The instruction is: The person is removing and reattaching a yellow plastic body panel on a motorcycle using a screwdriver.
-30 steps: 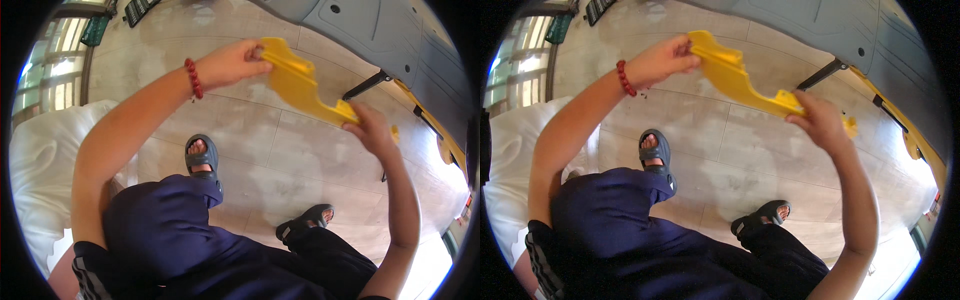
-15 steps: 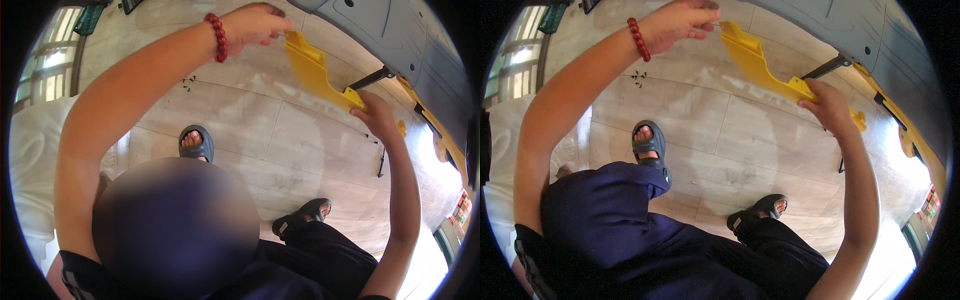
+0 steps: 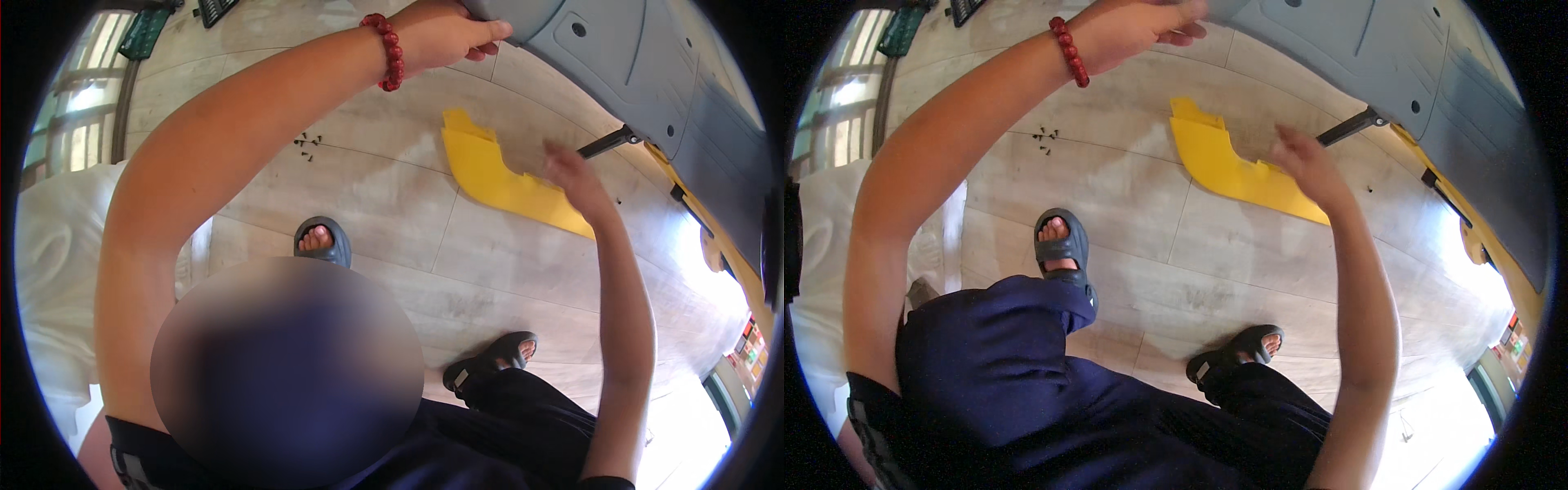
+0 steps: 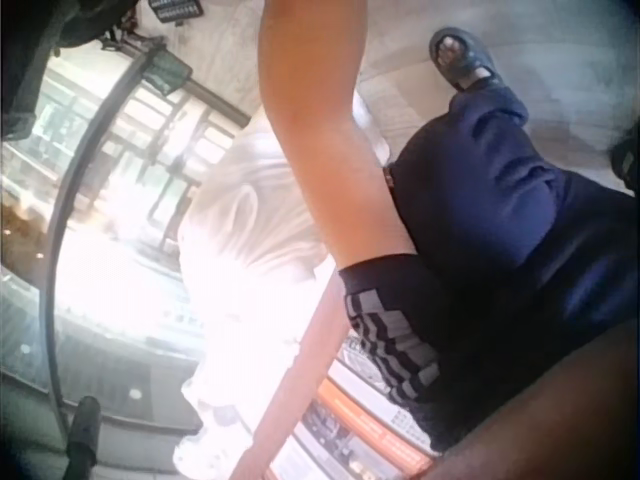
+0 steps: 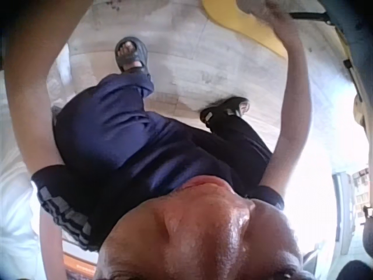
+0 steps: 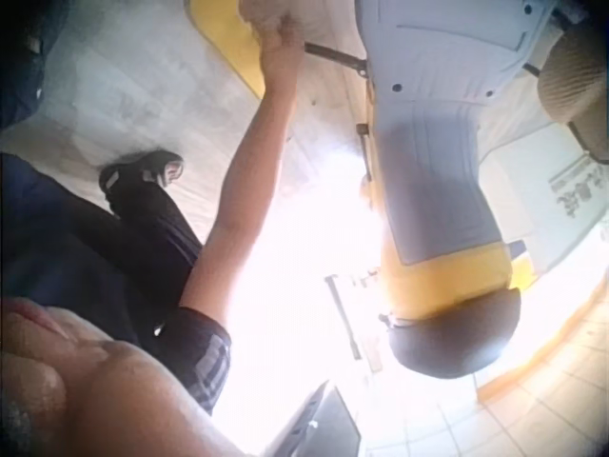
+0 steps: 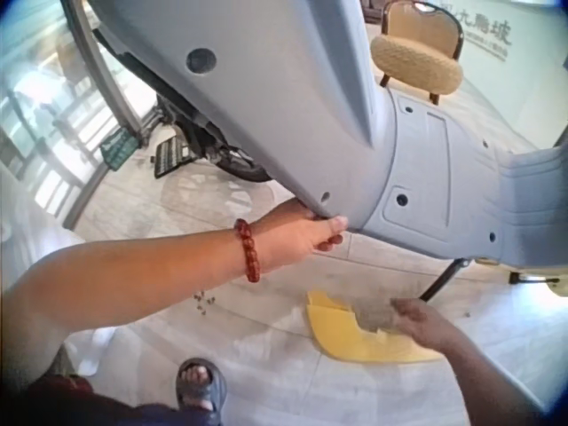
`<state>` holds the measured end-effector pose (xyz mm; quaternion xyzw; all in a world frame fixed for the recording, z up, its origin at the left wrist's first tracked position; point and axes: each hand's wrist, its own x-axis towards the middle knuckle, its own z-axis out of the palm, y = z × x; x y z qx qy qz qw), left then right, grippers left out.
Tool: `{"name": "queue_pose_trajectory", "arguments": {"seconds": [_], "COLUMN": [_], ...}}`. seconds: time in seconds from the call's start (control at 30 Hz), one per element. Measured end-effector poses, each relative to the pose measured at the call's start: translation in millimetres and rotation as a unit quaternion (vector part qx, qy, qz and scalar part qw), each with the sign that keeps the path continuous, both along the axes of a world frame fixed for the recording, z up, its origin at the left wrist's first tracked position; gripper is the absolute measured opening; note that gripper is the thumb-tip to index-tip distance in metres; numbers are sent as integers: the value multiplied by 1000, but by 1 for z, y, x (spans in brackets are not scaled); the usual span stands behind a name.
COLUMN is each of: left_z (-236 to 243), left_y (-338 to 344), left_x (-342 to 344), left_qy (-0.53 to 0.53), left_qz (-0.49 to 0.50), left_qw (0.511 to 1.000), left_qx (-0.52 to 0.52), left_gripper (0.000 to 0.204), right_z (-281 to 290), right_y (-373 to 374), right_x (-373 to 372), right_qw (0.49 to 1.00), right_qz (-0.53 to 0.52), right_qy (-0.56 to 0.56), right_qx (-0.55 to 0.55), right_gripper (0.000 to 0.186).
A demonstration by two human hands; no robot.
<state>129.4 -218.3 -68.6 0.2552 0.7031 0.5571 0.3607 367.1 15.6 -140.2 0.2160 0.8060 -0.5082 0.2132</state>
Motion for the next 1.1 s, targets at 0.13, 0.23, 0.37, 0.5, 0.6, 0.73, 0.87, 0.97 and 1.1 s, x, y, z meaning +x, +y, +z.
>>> {"name": "queue_pose_trajectory", "arguments": {"seconds": [0.13, 0.23, 0.37, 0.5, 0.6, 0.73, 0.87, 0.97, 1.1], "left_z": [-3, -4, 1, 8, 11, 12, 16, 23, 29], "left_y": [7, 9, 6, 4, 4, 5, 6, 0, -5], "left_x": [6, 5, 2, 3, 2, 4, 7, 10, 9], "left_qy": [-27, 41, 182, 144, 153, 173, 154, 122, 117], "left_qz": [9, 10, -11, -5, -34, -17, 0, -7, -22], "left_qw": [999, 999, 983, 989, 986, 984, 988, 992, 993], "left_qx": [26, -7, -19, -10, -55, -47, -30, -15, -19], "left_gripper": [31, 33, 36, 34, 33, 32, 31, 31, 31], "right_z": [42, 58, 61, 58, 55, 51, 48, 48, 48], "right_y": [-48, -85, -102, -96, -94, -97, -99, -96, -93], "right_x": [-64, -103, -122, -121, -119, -119, -122, -122, -120], "right_qw": [823, 699, 710, 707, 719, 720, 720, 726, 728], "right_qz": [-312, -389, -430, -446, -452, -447, -455, -437, -440], "right_qy": [193, 259, 296, 301, 295, 310, 301, 301, 287], "right_qx": [-434, -542, -474, -460, -438, -430, -429, -437, -441], "right_gripper": [71, 69, 50, 37, 35, 36, 29, 31, 33]}}
